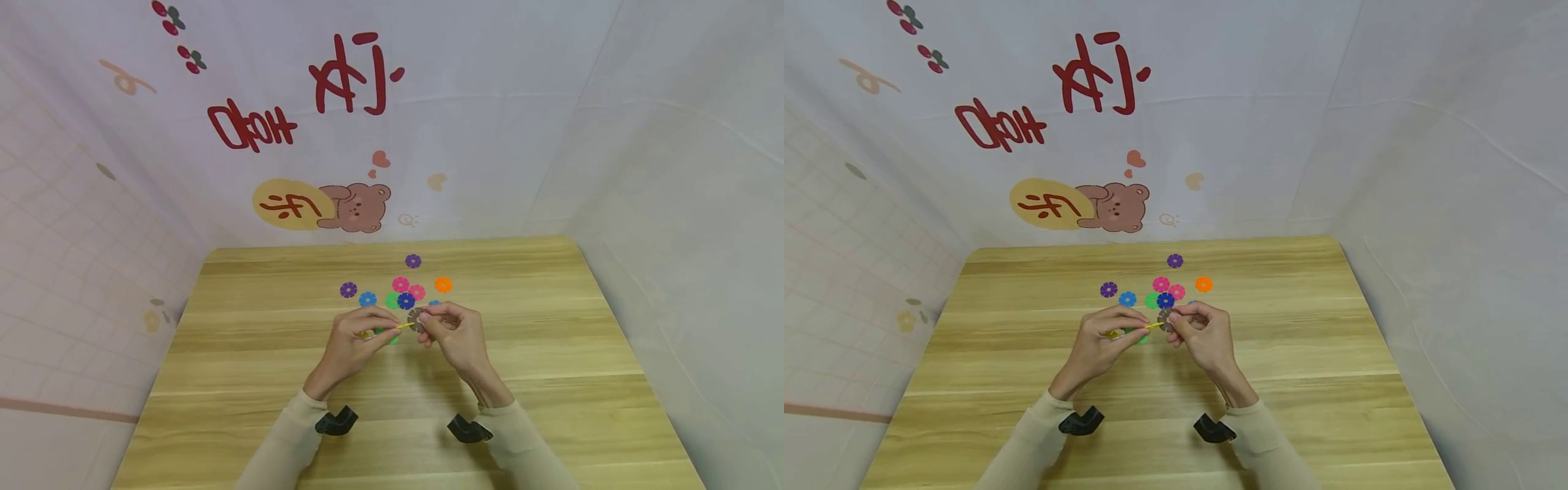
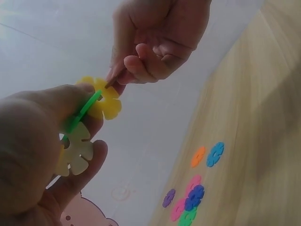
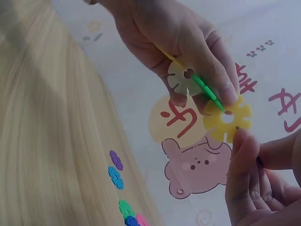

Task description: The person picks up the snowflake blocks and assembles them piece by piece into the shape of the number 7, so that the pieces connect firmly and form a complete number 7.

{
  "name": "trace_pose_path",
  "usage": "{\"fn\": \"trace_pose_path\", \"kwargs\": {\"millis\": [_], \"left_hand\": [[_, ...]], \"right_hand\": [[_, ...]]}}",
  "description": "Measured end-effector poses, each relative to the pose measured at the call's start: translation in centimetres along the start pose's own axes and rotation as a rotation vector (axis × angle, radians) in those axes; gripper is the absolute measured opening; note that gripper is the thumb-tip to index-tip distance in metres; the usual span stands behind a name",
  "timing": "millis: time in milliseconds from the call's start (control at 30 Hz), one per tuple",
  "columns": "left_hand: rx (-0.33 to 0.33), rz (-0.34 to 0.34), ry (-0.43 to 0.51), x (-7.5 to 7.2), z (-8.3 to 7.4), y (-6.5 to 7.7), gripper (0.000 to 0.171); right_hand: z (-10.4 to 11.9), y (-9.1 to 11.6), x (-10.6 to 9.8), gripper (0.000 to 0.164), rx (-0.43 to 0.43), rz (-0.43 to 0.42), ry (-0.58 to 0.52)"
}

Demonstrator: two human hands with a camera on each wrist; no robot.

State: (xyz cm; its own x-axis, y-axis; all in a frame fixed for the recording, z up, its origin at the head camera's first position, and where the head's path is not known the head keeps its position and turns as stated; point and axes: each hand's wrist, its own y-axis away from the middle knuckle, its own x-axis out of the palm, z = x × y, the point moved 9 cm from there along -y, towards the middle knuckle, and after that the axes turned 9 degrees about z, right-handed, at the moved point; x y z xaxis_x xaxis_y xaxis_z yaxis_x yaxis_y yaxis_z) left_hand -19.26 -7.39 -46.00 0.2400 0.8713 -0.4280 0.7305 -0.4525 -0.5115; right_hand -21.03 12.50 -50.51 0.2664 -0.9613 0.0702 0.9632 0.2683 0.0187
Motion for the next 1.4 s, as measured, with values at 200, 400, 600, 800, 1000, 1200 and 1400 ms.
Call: {"fn": "trace_pose_path", "kwargs": {"millis": [200, 400, 600, 800, 1000, 1200, 1400], "left_hand": [[0.031, 0.000, -0.013, 0.2, -0.3, -0.3, 0.012], [0.057, -0.004, -0.005, 0.6, -0.4, -0.5, 0.012], [0.051, -0.016, -0.010, 0.5, -0.4, -0.4, 0.011], [0.055, -0.032, -0.006, 0.7, -0.1, -0.1, 0.012], [0.034, -0.076, -0.034, 1.0, 0.2, 0.1, 0.011], [-0.009, -0.120, -0.112, 1.4, 0.5, 0.3, 0.012], [-0.036, -0.078, -0.162, 1.5, 0.4, 0.3, 0.010]], "right_hand": [[-0.1, 0.1, -0.2, 0.014, 0.004, 0.003, -0.021], [-0.2, 0.2, -0.1, 0.018, 0.010, 0.012, -0.047], [-0.3, 0.2, 0.0, 0.019, 0.016, -0.023, -0.053], [-0.7, 0.2, 0.0, 0.018, 0.018, -0.022, -0.049], [-0.6, 0.1, -0.1, 0.022, -0.008, -0.025, -0.034], [-0.6, -0.1, -0.4, 0.022, -0.036, -0.051, 0.003], [-0.7, -0.2, -0.4, 0.020, -0.051, -0.060, 0.020]]}}
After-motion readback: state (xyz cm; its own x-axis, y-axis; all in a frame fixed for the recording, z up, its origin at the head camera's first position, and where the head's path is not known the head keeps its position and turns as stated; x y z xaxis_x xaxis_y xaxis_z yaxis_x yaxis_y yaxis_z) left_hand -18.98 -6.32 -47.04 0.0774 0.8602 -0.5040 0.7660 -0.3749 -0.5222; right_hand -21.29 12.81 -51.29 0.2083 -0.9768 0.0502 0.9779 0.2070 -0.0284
